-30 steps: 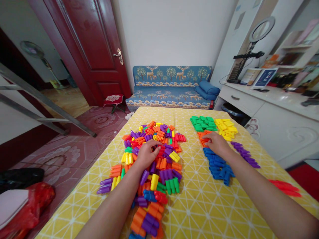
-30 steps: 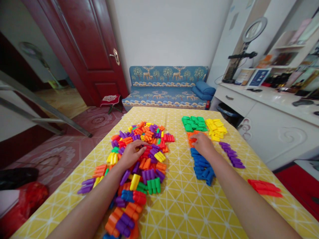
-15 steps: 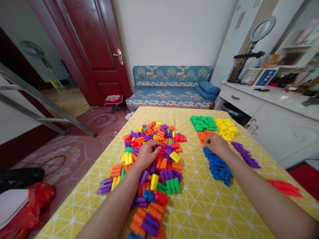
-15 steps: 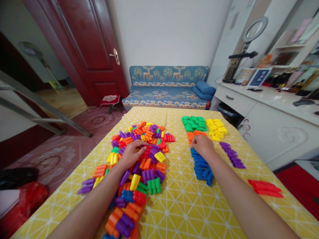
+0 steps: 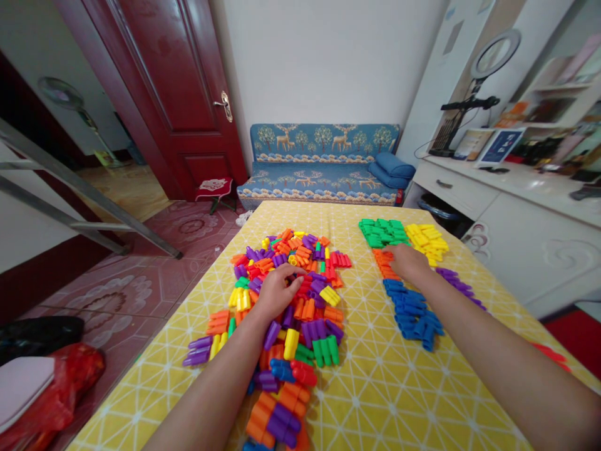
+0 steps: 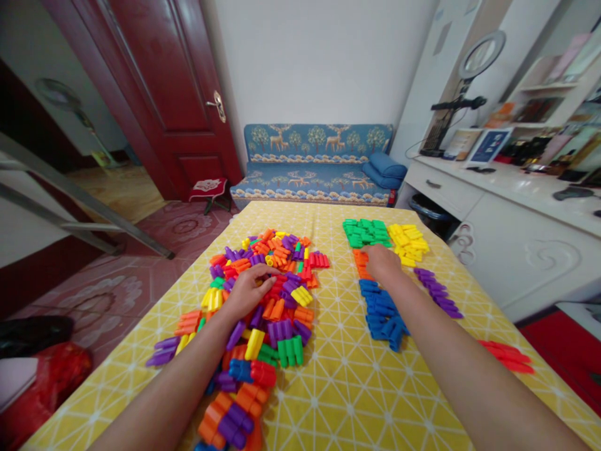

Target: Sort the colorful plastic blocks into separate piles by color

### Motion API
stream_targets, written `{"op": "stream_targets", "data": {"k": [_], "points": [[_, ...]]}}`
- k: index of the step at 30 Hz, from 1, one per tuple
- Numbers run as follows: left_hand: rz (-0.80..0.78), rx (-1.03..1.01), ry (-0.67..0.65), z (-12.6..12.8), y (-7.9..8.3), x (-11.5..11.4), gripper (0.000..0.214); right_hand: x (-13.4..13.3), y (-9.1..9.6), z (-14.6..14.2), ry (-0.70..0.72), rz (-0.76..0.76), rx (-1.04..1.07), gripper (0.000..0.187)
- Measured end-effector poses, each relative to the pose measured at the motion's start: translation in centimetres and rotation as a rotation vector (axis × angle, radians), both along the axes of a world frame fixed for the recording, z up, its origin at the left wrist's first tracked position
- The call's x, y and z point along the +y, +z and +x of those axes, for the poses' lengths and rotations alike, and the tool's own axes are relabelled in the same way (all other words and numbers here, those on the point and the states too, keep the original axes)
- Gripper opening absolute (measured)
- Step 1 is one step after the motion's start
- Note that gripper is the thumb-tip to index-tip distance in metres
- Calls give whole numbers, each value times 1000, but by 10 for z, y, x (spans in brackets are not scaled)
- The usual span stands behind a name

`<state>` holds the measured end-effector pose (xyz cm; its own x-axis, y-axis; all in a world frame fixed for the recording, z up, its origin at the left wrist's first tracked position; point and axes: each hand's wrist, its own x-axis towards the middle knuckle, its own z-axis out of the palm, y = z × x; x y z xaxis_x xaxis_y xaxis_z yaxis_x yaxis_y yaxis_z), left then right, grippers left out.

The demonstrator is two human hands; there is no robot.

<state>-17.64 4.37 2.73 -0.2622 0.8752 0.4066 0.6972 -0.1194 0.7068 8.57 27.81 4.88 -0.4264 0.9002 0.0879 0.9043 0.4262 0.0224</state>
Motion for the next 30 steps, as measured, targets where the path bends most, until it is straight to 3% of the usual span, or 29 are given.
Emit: {"op": "stream_targets", "data": {"k": [6,12,15,17,20,24,27,30], "points": [[-4,-4,-7,-1,-2,0,24,-15,2,-1,50,26,135,43],[-8,-3,-3,0,0,0,25,-84,-19,-41,384,-127,575,32],[-19,-3,1,1,1,-1,25,-109,-37,-62,428,-32,726,39],[-21,4,5,1,1,-1,24,-111,-44,-72,359,38,793,49],[-14,10,5,1,1,-1,22,-96,-47,-83,275,23,795,63],[3,1,-1,0,0,-1,21,-76,-45,-91,337,-84,715,73],[14,-2,-14,-1,-1,0,21,-75,-45,-91,393,-113,656,61],[13,-3,-13,-2,-3,0,20,-81,-46,-86,389,-108,674,37]]}}
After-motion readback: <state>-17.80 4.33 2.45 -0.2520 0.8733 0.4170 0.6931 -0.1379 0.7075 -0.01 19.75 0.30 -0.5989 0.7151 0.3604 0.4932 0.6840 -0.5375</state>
